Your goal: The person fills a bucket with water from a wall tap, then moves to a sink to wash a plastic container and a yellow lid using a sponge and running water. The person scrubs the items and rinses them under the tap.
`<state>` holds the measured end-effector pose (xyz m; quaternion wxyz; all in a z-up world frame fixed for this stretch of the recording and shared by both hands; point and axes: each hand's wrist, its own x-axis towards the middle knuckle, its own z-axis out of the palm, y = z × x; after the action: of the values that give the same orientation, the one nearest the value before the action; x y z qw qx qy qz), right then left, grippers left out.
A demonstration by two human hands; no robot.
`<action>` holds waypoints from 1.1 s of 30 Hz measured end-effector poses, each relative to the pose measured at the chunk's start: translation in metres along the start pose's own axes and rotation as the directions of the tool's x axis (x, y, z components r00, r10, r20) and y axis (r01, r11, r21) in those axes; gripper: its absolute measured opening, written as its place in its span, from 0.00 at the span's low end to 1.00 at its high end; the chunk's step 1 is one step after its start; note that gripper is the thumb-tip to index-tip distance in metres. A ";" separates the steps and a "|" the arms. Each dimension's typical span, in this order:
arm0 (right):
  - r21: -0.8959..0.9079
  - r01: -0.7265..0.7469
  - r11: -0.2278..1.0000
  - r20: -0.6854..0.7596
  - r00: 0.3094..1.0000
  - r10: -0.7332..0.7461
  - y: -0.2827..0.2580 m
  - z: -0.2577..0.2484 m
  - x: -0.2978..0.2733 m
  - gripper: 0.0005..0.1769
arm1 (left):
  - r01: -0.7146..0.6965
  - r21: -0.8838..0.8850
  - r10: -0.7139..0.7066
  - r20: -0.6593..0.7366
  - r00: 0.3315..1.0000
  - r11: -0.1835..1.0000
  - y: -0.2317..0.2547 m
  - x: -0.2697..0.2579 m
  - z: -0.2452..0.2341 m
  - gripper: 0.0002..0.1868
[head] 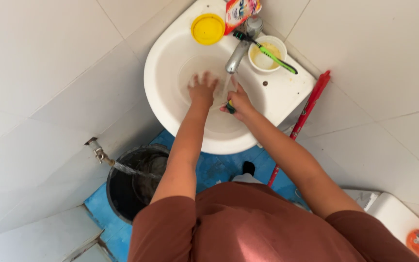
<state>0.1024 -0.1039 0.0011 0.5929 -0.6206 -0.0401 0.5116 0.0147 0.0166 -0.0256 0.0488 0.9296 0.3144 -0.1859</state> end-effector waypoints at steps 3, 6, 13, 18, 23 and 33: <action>-0.005 -0.010 1.000 0.004 1.000 0.010 0.001 0.001 0.004 0.50 | 0.248 -0.114 -0.222 0.204 0.953 0.962 -0.007 0.033 0.029 0.55; 0.037 -0.044 0.998 -0.026 0.999 0.045 0.003 -0.002 0.013 0.49 | 0.104 -0.192 -0.050 0.266 0.963 0.976 -0.022 0.054 0.047 0.35; 0.130 -0.148 0.980 0.061 0.988 0.141 0.030 -0.022 0.064 0.46 | -0.181 -0.169 0.047 -0.592 0.804 0.969 -0.075 -0.077 -0.069 0.14; 0.291 -0.371 0.882 0.271 0.916 0.295 -0.025 0.008 -0.019 0.22 | -0.233 -0.827 -0.511 -0.510 0.692 0.511 -0.083 -0.136 -0.107 0.47; -0.329 -0.317 0.890 0.248 0.880 0.405 -0.025 0.024 -0.047 0.46 | -0.040 -0.851 -0.331 -0.246 0.911 0.523 -0.072 -0.175 -0.145 0.46; -0.033 -0.343 0.939 0.423 0.846 0.324 -0.016 0.019 -0.029 0.20 | -0.198 0.023 0.111 -0.889 0.444 0.980 -0.047 -0.196 -0.132 0.38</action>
<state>0.0849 -0.1052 0.0351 0.4857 -0.4792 -0.0477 0.7295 -0.1157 -0.0295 0.1718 -0.0658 0.9120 0.2156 0.3426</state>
